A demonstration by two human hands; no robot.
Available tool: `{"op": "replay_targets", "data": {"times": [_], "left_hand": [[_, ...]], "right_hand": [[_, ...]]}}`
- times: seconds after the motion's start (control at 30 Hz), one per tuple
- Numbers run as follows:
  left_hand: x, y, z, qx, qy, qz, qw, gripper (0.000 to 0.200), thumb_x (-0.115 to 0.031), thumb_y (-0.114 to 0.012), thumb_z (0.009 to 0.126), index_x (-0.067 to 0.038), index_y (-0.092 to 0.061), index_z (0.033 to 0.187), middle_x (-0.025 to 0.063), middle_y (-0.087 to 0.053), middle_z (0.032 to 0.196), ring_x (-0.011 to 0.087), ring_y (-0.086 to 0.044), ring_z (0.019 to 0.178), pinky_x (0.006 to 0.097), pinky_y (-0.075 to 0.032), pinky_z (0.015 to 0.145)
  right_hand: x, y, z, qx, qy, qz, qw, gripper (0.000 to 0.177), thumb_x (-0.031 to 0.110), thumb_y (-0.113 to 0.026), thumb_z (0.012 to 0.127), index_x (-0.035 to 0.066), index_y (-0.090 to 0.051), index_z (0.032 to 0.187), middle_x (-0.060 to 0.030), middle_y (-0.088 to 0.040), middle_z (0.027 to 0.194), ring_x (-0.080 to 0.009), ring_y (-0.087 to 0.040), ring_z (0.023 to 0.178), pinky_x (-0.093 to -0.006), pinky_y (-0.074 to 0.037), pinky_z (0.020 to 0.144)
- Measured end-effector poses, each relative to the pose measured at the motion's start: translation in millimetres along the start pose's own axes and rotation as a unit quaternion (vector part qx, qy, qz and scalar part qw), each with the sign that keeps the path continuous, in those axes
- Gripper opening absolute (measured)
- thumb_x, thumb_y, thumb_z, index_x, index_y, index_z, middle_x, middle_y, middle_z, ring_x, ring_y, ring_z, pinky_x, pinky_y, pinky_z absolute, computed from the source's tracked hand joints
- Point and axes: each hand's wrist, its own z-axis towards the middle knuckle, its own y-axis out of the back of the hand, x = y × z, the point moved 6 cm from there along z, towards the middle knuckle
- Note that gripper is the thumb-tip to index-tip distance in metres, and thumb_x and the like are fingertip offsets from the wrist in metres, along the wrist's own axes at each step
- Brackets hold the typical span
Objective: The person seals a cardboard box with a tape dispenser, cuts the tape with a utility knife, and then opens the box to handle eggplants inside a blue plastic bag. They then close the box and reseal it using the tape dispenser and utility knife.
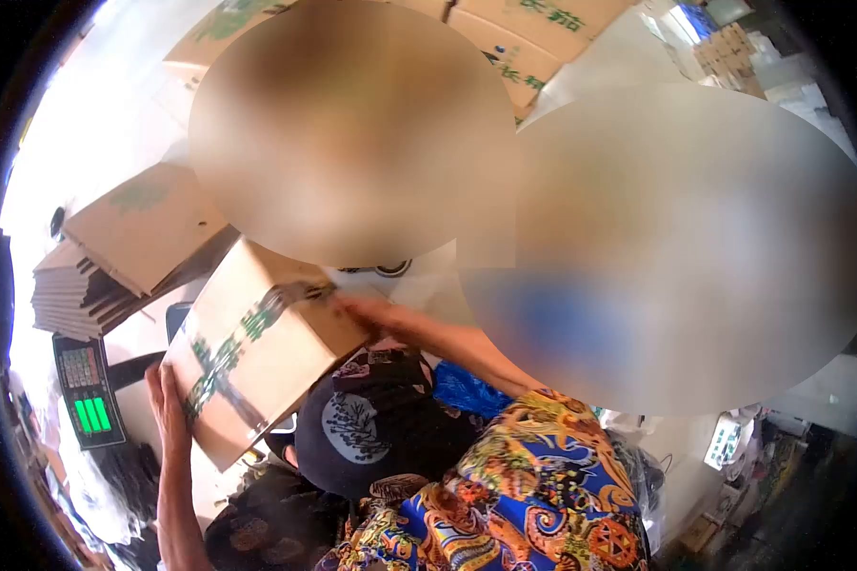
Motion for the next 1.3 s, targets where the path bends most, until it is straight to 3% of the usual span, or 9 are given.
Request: {"op": "replay_targets", "data": {"times": [0.27, 0.33, 0.5, 0.57, 0.9, 1.13, 1.2, 1.23, 1.3], "left_hand": [[-200.0, -232.4, 82.5, 0.251, -0.078, -0.154, 0.952, 0.037, -0.037, -0.054, 0.098, -0.003, -0.061, 0.110, 0.0006, -0.059, 0.095, 0.0105, -0.051, 0.088, 0.0255, -0.042, 0.081], [-239.7, -298.6, 78.3, 0.254, -0.127, -0.110, 0.953, 0.053, -0.045, -0.049, 0.100, -0.001, -0.059, 0.128, 0.0080, -0.057, 0.127, 0.0161, -0.051, 0.115, 0.0292, -0.040, 0.100], [-287.1, -468.2, 3.5, 0.561, 0.089, -0.284, 0.772, 0.068, -0.063, -0.044, 0.096, -0.006, -0.056, 0.131, 0.0147, -0.065, 0.121, 0.0210, -0.066, 0.100, 0.0367, -0.056, 0.083], [-288.2, -500.7, -23.0, 0.610, 0.157, -0.246, 0.737, 0.077, -0.069, -0.039, 0.094, -0.009, -0.046, 0.142, 0.0161, -0.055, 0.135, 0.0295, -0.057, 0.118, 0.0480, -0.045, 0.102], [-292.3, -553.2, -43.4, 0.560, 0.063, -0.360, 0.743, 0.095, -0.075, -0.040, 0.090, -0.013, -0.016, 0.157, 0.0124, -0.023, 0.158, 0.0293, -0.025, 0.144, 0.0487, -0.023, 0.116], [-296.1, -525.6, -28.7, 0.564, -0.032, -0.245, 0.788, 0.091, -0.075, -0.037, 0.091, -0.010, -0.028, 0.154, 0.0164, -0.028, 0.158, 0.0281, -0.022, 0.146, 0.0424, -0.023, 0.117], [-275.2, -503.8, -0.7, 0.413, -0.132, -0.192, 0.880, 0.071, -0.054, -0.056, 0.092, -0.005, -0.046, 0.142, 0.0203, -0.044, 0.145, 0.0334, -0.038, 0.137, 0.0409, -0.033, 0.111], [-266.0, -484.2, 14.6, 0.333, -0.171, -0.188, 0.908, 0.061, -0.044, -0.063, 0.091, -0.003, -0.052, 0.135, 0.0218, -0.051, 0.138, 0.0381, -0.046, 0.130, 0.0430, -0.037, 0.108], [-226.8, -444.1, 75.4, 0.198, -0.197, -0.215, 0.936, 0.046, -0.027, -0.067, 0.089, -0.003, -0.056, 0.126, 0.0212, -0.060, 0.121, 0.0383, -0.056, 0.116, 0.0437, -0.046, 0.097]], "right_hand": [[141.5, 179.1, -288.3, -0.403, 0.187, -0.095, 0.891, 0.071, 0.069, -0.032, 0.095, 0.016, -0.044, 0.142, -0.0069, -0.059, 0.126, -0.0179, -0.065, 0.087, -0.0323, -0.052, 0.062], [166.3, 214.1, -375.7, -0.528, 0.215, -0.079, 0.818, 0.069, 0.070, -0.033, 0.095, 0.018, -0.053, 0.135, -0.0031, -0.065, 0.113, -0.0137, -0.062, 0.078, -0.0254, -0.047, 0.054], [214.7, 253.7, -497.7, -0.613, 0.329, -0.182, 0.695, 0.064, 0.063, -0.053, 0.091, 0.012, -0.057, 0.129, -0.0038, -0.064, 0.103, -0.0119, -0.060, 0.075, -0.0251, -0.047, 0.060], [206.7, 263.9, -496.2, -0.656, 0.348, -0.169, 0.648, 0.062, 0.057, -0.059, 0.090, 0.009, -0.057, 0.129, -0.0036, -0.063, 0.103, -0.0114, -0.061, 0.080, -0.0266, -0.050, 0.065], [183.5, 318.6, -383.8, -0.298, 0.397, 0.206, 0.843, 0.054, 0.051, -0.045, 0.100, 0.005, -0.059, 0.126, -0.0098, -0.066, 0.116, -0.0220, -0.063, 0.101, -0.0348, -0.053, 0.086], [156.4, 362.8, -394.0, -0.369, 0.451, 0.204, 0.786, 0.054, 0.048, -0.045, 0.100, 0.006, -0.054, 0.133, -0.0100, -0.060, 0.128, -0.0268, -0.059, 0.112, -0.0374, -0.050, 0.095], [122.9, 372.4, -384.6, -0.307, 0.502, 0.260, 0.766, 0.051, 0.042, -0.044, 0.101, 0.006, -0.050, 0.137, -0.0101, -0.056, 0.135, -0.0284, -0.056, 0.119, -0.0389, -0.047, 0.100], [79.5, 394.0, -384.9, -0.467, 0.435, 0.270, 0.721, 0.044, 0.035, -0.044, 0.102, 0.007, -0.050, 0.136, -0.0087, -0.058, 0.133, -0.0260, -0.056, 0.120, -0.0391, -0.046, 0.102], [-17.9, 420.2, -366.5, -0.494, 0.309, 0.293, 0.758, 0.028, 0.028, -0.053, 0.099, 0.008, -0.057, 0.118, -0.0069, -0.067, 0.109, -0.0164, -0.064, 0.092, -0.0320, -0.054, 0.073]]}}
